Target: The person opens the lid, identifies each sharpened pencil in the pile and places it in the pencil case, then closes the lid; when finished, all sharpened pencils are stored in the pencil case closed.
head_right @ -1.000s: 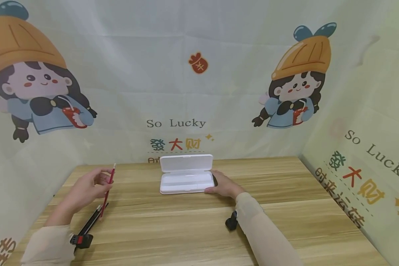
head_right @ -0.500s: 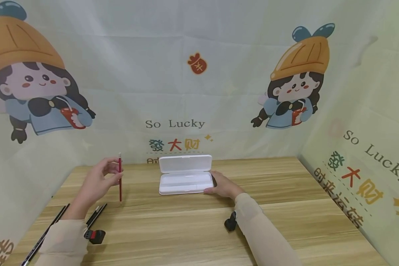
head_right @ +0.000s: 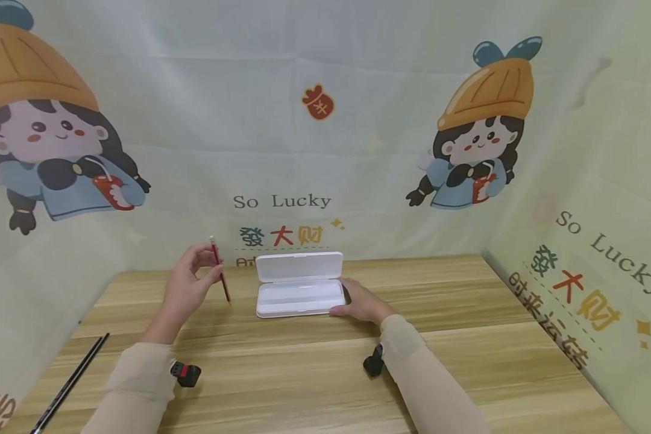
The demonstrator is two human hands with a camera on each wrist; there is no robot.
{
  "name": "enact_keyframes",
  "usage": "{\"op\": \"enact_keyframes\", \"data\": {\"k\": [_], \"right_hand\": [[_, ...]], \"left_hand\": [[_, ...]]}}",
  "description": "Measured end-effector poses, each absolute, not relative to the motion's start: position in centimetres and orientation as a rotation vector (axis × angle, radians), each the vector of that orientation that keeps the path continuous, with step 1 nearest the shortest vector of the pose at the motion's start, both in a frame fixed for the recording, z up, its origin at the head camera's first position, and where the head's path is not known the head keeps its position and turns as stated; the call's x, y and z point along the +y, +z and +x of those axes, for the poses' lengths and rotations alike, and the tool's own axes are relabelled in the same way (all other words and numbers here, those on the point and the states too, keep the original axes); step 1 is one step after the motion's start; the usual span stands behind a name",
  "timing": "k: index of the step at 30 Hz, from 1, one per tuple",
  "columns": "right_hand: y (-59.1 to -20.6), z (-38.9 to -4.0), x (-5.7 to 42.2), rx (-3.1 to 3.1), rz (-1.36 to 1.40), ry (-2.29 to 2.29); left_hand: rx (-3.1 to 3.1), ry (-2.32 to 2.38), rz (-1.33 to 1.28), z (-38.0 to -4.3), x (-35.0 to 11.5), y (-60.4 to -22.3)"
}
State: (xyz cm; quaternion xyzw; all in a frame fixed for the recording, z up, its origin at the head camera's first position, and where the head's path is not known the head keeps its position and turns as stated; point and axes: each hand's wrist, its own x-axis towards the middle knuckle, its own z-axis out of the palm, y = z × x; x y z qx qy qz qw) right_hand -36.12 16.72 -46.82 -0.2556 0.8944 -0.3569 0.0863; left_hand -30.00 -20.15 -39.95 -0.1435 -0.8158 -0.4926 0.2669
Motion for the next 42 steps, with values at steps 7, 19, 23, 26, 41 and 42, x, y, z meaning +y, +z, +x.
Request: {"op": "enact_keyframes", "data": {"k": [7,19,23,26,41,42], "right_hand": [[-46.8,-36.0,16.6,2.665,-0.763,-1.076],[-46.5,-35.9,16.6,2.684,-0.741,-1.040],[-46.6,-36.0,16.6,2.684,-0.754,-1.046],[-46.6,-36.0,16.5,2.680,-0.763,-1.054],[-47.2,-36.4,16.6,2.687,-0.747,-1.062],[-47.2,-36.4,16.7,2.687,-0.746,-1.061]], "left_hand": [[-2.153,-1.374,-0.405,-31.3,-18.2,-40.8],[-2.147,-1.434,-0.342,-33.0,-15.9,-41.5],[-2.148,-1.446,-0.353,-33.3,-15.5,-41.7],[-2.162,-1.430,-0.353,-33.5,-15.3,-41.9],[-2.233,-1.329,-0.473,-34.2,-14.9,-43.0],[-2.247,-1.318,-0.482,-34.3,-14.7,-43.0]]}}
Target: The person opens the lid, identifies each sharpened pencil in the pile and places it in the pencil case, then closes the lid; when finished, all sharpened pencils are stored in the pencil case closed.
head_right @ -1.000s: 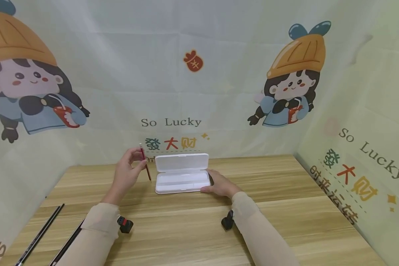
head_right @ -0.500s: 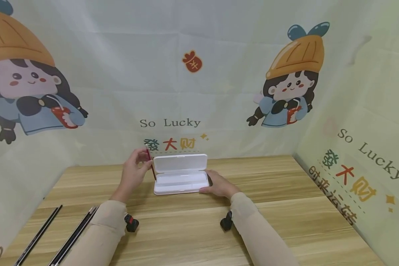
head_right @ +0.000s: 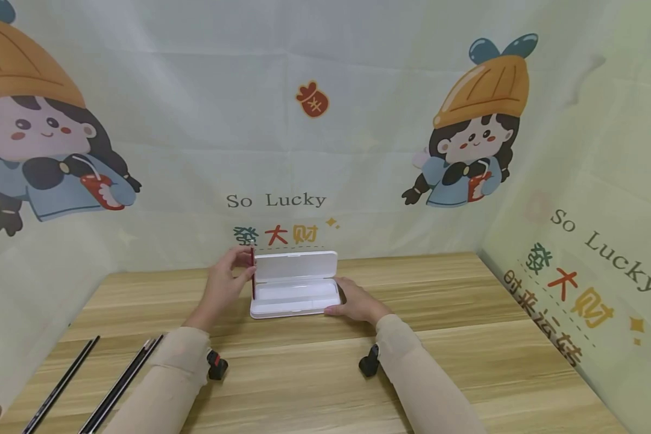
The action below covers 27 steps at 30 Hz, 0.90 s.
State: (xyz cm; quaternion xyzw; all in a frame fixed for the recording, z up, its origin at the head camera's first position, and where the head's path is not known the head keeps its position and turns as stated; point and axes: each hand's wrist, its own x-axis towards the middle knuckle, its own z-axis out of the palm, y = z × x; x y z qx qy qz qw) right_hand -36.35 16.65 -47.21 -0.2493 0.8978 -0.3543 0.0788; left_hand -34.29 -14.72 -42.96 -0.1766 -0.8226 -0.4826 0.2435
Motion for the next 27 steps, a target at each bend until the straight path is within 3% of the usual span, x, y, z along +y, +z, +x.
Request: {"op": "enact_keyframes", "data": {"k": [11,27], "right_hand": [[-47.5,-35.9,16.5,2.675,-0.764,-1.093],[-47.0,-35.9,16.5,2.702,-0.817,-1.057]], "left_hand": [[-2.418,-1.168,-0.619,-34.2,-13.4,-42.9],[-2.502,-1.171,-0.456,-33.3,-15.0,-42.5]]}}
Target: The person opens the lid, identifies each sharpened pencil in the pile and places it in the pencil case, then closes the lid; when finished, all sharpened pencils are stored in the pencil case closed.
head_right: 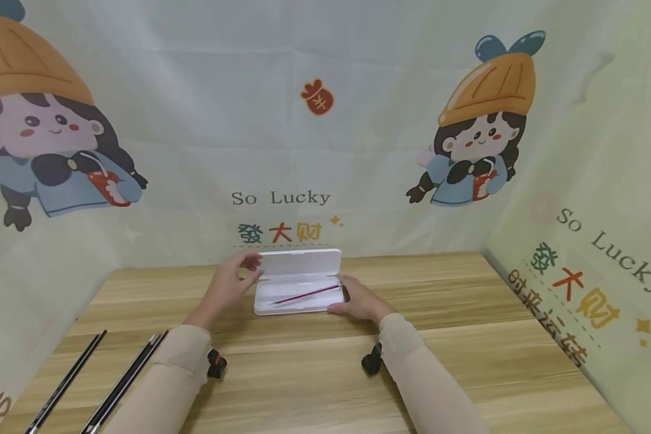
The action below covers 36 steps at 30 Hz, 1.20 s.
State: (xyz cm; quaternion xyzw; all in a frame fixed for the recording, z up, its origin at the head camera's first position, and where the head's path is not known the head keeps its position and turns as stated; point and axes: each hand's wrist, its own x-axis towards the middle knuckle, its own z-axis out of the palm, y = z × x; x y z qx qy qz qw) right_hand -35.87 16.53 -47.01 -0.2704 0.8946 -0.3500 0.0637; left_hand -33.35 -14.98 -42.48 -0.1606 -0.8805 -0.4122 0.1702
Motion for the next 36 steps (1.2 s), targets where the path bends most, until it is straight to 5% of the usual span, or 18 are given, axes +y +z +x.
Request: {"op": "enact_keyframes", "data": {"k": [36], "right_hand": [[-46.5,-35.7,16.0,2.741,-0.893,-0.887]], "left_hand": [[-2.901,-0.328,-0.586,-34.2,-13.3,-45.0]]}}
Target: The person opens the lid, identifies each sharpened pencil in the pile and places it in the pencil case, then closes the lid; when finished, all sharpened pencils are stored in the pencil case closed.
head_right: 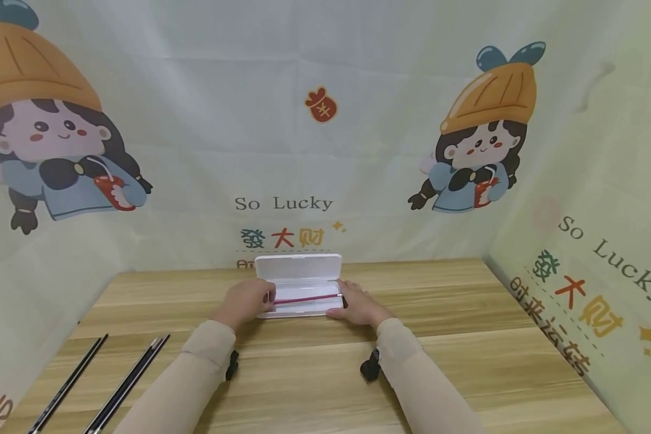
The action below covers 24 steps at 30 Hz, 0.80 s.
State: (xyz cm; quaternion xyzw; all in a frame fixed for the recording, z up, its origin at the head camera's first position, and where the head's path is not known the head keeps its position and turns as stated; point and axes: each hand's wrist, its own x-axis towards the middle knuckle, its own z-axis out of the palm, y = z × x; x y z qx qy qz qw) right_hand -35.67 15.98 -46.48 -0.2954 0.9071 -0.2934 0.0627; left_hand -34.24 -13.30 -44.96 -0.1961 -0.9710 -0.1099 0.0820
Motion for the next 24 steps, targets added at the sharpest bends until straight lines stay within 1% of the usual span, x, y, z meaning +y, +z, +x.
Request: {"op": "enact_keyframes", "data": {"k": [10,19,24], "right_hand": [[-46.8,-35.8,16.1,2.737,-0.815,-0.875],[-47.2,-36.2,16.0,2.737,-0.844,-0.946],[-47.3,-36.3,16.1,2.728,-0.876,-0.939]], "left_hand": [[-2.803,-0.342,-0.436,-35.0,-13.7,-45.1],[-2.874,-0.555,-0.338,-34.3,-16.1,-44.6],[-2.908,-0.694,-0.340,-33.2,-19.0,-43.5]]}}
